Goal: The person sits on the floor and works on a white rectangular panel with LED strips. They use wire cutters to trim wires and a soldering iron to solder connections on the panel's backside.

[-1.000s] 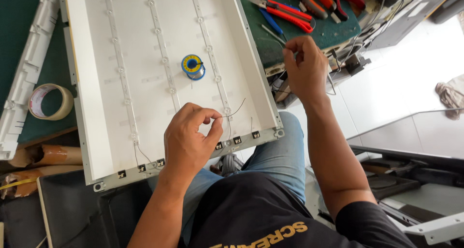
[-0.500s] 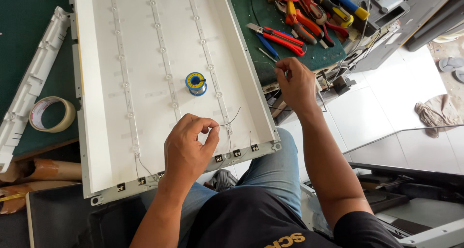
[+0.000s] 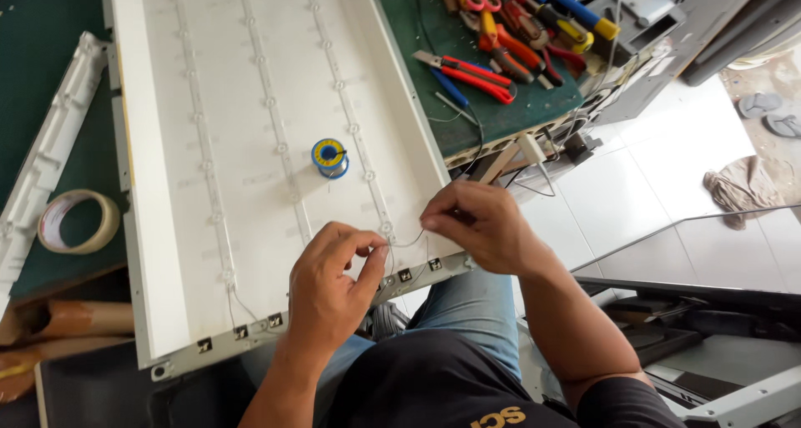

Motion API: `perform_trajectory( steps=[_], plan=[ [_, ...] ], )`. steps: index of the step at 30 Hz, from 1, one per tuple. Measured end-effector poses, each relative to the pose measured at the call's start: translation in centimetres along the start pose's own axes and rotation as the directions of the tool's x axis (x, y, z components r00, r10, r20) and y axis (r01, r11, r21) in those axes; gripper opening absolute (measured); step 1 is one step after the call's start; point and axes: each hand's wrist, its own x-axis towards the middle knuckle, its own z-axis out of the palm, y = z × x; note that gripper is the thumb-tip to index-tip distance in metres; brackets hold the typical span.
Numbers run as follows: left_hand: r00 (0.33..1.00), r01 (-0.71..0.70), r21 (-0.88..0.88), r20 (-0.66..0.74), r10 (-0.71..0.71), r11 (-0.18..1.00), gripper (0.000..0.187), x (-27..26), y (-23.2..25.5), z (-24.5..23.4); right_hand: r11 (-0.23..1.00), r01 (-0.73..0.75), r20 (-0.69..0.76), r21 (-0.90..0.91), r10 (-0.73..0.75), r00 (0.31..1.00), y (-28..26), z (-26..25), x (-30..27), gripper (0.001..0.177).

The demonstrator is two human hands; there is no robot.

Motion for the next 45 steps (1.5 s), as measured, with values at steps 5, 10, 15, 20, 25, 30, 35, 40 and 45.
perform_trajectory(
  steps=[5, 10, 15, 20, 25, 30, 35, 40, 45],
  plan=[
    [0.989, -0.145, 0.309, 0.009, 0.150, 0.940, 0.055, -0.4, 0.2, -0.4, 0.952, 0.184, 0.105, -0.244, -0.162, 0.981, -1.6, 0.6, 0.0, 0.016],
    [0.960, -0.274, 0.180, -0.006, 0.280, 0.945, 0.031, -0.4, 1.1, 0.9, 0.959, 0.224, 0.106, -0.172, -0.208, 0.972, -3.2, 2.1, 0.3, 0.015],
    [0.985, -0.166, 0.060, -0.038, 0.169, 0.984, 0.020, -0.4, 0.7, 1.2, 0.963, 0.238, 0.115, -0.123, -0.225, 0.968, -2.3, 1.7, 1.1, 0.016],
    [0.992, 0.122, -0.213, -0.018, -0.128, 0.969, 0.012, -1.1, 1.5, -0.4, 0.884, -0.124, -0.158, -0.452, 0.057, 0.986, 6.5, -2.5, 5.3, 0.011],
    [0.968, 0.251, -0.390, 0.087, -0.236, 0.886, 0.011, -2.7, 0.7, -0.8, 0.746, -0.237, -0.051, -0.622, 0.264, 0.963, 13.4, -5.4, 10.2, 0.017],
    [0.947, 0.317, -0.475, 0.107, -0.304, 0.821, 0.011, -3.9, 0.6, -0.9, 0.483, -0.187, -0.014, -0.856, 0.339, 0.941, 17.3, -4.8, 13.7, 0.030],
    [0.951, 0.292, -0.523, 0.071, -0.301, 0.801, 0.009, -5.1, 0.0, -1.2, 0.383, -0.172, 0.051, -0.908, 0.506, 0.861, 18.0, -5.1, 16.8, 0.024],
    [0.851, 0.446, -0.575, 0.034, -0.524, 0.686, 0.021, -7.8, -2.3, -0.6, 0.443, -0.310, 0.027, -0.841, 0.607, 0.794, 16.1, -6.3, 19.0, 0.021],
    [0.837, 0.396, -0.703, 0.013, -0.546, 0.591, 0.016, -10.2, -4.5, 0.4, -0.061, 0.357, 0.283, -0.932, 0.494, 0.822, 18.4, -8.6, 20.9, 0.029]
  ],
)
